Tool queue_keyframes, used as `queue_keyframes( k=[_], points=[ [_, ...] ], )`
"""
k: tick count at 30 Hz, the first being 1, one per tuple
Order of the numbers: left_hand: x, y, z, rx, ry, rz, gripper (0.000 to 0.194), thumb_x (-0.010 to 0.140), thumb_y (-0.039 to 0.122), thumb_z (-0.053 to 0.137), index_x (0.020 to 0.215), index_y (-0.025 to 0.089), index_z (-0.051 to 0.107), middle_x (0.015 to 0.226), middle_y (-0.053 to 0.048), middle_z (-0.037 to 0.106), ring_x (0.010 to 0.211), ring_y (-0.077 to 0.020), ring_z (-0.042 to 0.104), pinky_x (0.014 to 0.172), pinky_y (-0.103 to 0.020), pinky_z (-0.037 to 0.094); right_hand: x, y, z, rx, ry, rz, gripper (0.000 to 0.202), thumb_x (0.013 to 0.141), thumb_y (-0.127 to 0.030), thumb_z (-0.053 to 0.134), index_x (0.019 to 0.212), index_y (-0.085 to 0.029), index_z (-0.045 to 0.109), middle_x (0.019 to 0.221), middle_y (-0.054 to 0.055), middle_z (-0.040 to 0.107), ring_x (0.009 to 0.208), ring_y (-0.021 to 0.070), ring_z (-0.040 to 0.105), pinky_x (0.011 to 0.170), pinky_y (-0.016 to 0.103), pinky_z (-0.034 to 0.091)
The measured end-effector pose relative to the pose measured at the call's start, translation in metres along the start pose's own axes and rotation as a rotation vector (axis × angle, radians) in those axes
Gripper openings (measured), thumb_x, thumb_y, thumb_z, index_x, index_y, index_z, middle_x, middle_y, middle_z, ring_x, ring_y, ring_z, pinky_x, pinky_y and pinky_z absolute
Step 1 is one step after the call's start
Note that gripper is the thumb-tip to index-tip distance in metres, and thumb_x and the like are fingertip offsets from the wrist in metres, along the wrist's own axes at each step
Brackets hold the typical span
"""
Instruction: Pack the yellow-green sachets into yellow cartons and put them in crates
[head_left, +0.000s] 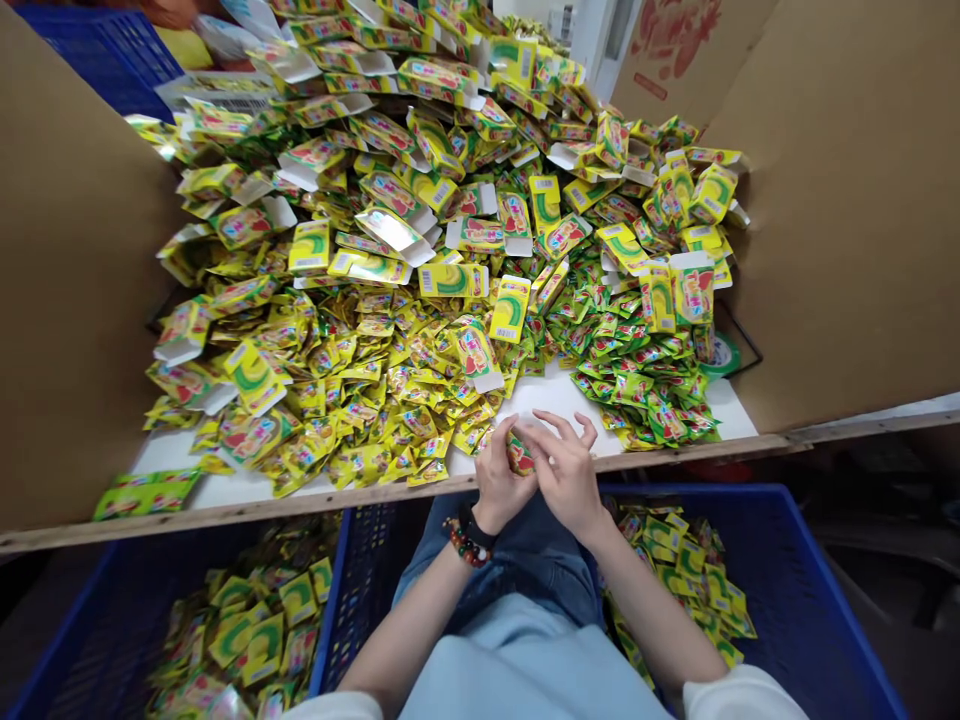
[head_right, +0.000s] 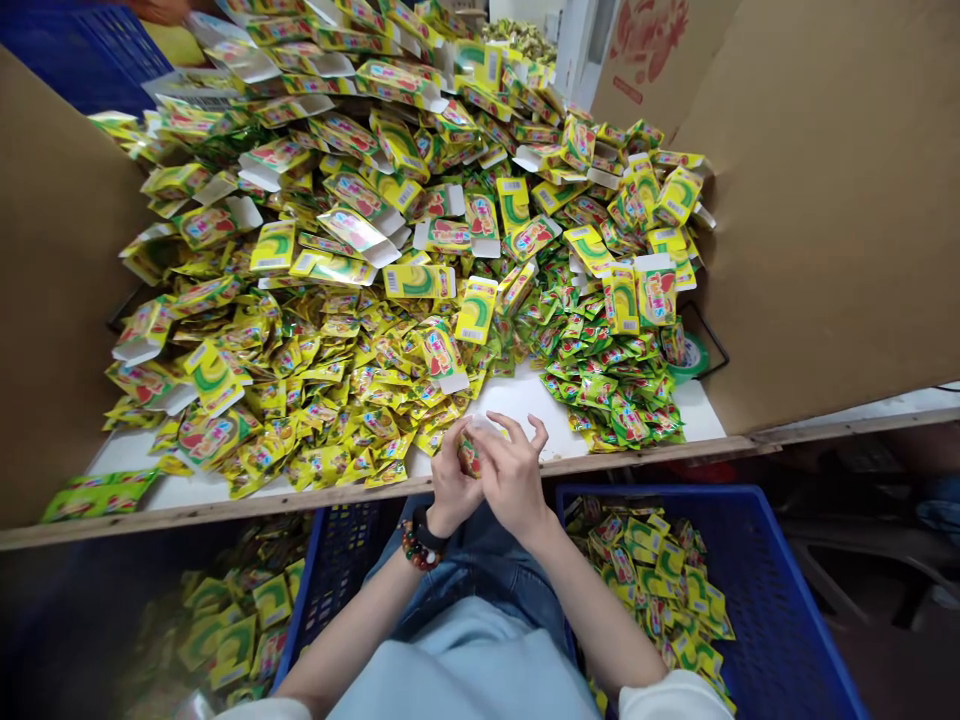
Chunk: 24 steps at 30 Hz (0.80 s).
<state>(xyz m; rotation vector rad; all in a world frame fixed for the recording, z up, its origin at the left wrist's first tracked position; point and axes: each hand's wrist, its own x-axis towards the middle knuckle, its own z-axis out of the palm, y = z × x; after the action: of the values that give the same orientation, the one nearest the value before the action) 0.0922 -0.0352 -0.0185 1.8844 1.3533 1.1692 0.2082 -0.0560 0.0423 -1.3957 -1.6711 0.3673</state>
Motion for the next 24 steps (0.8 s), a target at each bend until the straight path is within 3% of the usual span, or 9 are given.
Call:
queue_keyframes(
  k=[3,5,8,10,13,16,20,24],
  points=[
    [0.000,-0.001,0.002,0.016,0.098,0.102,0.060,0.077,0.032,0.065,0.130,0.022,0.038,0.110,-0.013,0.066,0.089,-0.0259,0.068,0.078,-0.040,0.056,0.001,0.008,0.004,0.203,0.173,0.174,0.040,0.089,-0.027,0.058,0.129,-0.026,0.057,0.130,0.009,0.064,0.128,0.0252,0.053,0.111,0.050,0.033],
    [-0.001,-0.002,0.004,0.007,0.101,0.156,0.049,0.078,0.033,0.064,0.121,0.024,0.043,0.107,-0.011,0.065,0.094,-0.0261,0.067,0.081,-0.042,0.056,0.001,0.013,0.008,0.400,0.079,0.313,0.054,0.085,-0.032,0.062,0.138,-0.024,0.050,0.137,0.011,0.059,0.128,0.0268,0.054,0.106,0.047,0.043],
    [-0.002,-0.003,0.006,0.024,0.042,0.140,0.039,0.079,0.035,0.061,0.114,0.026,0.047,0.110,-0.012,0.063,0.103,-0.0274,0.064,0.087,-0.046,0.055,0.000,0.015,0.011,0.621,-0.156,0.385,0.046,0.089,-0.034,0.057,0.133,-0.022,0.058,0.130,0.009,0.065,0.121,0.0267,0.061,0.102,0.046,0.049],
    [-0.003,-0.003,0.006,0.031,0.024,0.089,0.045,0.079,0.035,0.060,0.121,0.024,0.045,0.118,-0.015,0.059,0.109,-0.0293,0.062,0.089,-0.047,0.054,-0.003,0.014,0.011,0.599,-0.195,0.302,0.041,0.089,-0.034,0.058,0.128,-0.023,0.063,0.133,0.008,0.063,0.127,0.0272,0.056,0.109,0.047,0.044],
    [-0.004,-0.002,0.006,0.031,0.001,0.081,0.049,0.083,0.031,0.055,0.130,0.022,0.040,0.121,-0.017,0.057,0.108,-0.0295,0.061,0.087,-0.045,0.054,-0.008,0.010,0.011,0.478,-0.123,0.192,0.034,0.086,-0.034,0.063,0.119,-0.024,0.070,0.128,0.008,0.066,0.126,0.0281,0.057,0.110,0.047,0.044],
    [-0.003,-0.001,0.006,0.088,-0.029,0.109,0.047,0.086,0.025,0.048,0.131,0.019,0.038,0.114,-0.016,0.059,0.098,-0.0275,0.063,0.080,-0.042,0.054,-0.008,0.009,0.014,0.452,-0.026,0.284,0.031,0.089,-0.036,0.060,0.112,-0.022,0.073,0.115,0.007,0.073,0.111,0.0280,0.067,0.101,0.046,0.052],
    [-0.001,-0.001,0.007,0.105,-0.007,0.136,0.050,0.084,0.028,0.049,0.131,0.018,0.037,0.109,-0.015,0.059,0.091,-0.0270,0.062,0.074,-0.041,0.053,-0.003,0.010,0.017,0.529,-0.011,0.408,0.033,0.088,-0.039,0.060,0.110,-0.019,0.074,0.113,0.006,0.073,0.109,0.0281,0.068,0.098,0.044,0.054],
    [-0.001,-0.002,0.009,0.098,0.011,0.144,0.051,0.084,0.028,0.050,0.132,0.018,0.035,0.108,-0.014,0.058,0.090,-0.0273,0.063,0.072,-0.041,0.053,-0.002,0.009,0.019,0.535,0.017,0.414,0.030,0.088,-0.036,0.060,0.111,-0.021,0.073,0.114,0.005,0.073,0.108,0.0271,0.069,0.098,0.044,0.054]
  ],
)
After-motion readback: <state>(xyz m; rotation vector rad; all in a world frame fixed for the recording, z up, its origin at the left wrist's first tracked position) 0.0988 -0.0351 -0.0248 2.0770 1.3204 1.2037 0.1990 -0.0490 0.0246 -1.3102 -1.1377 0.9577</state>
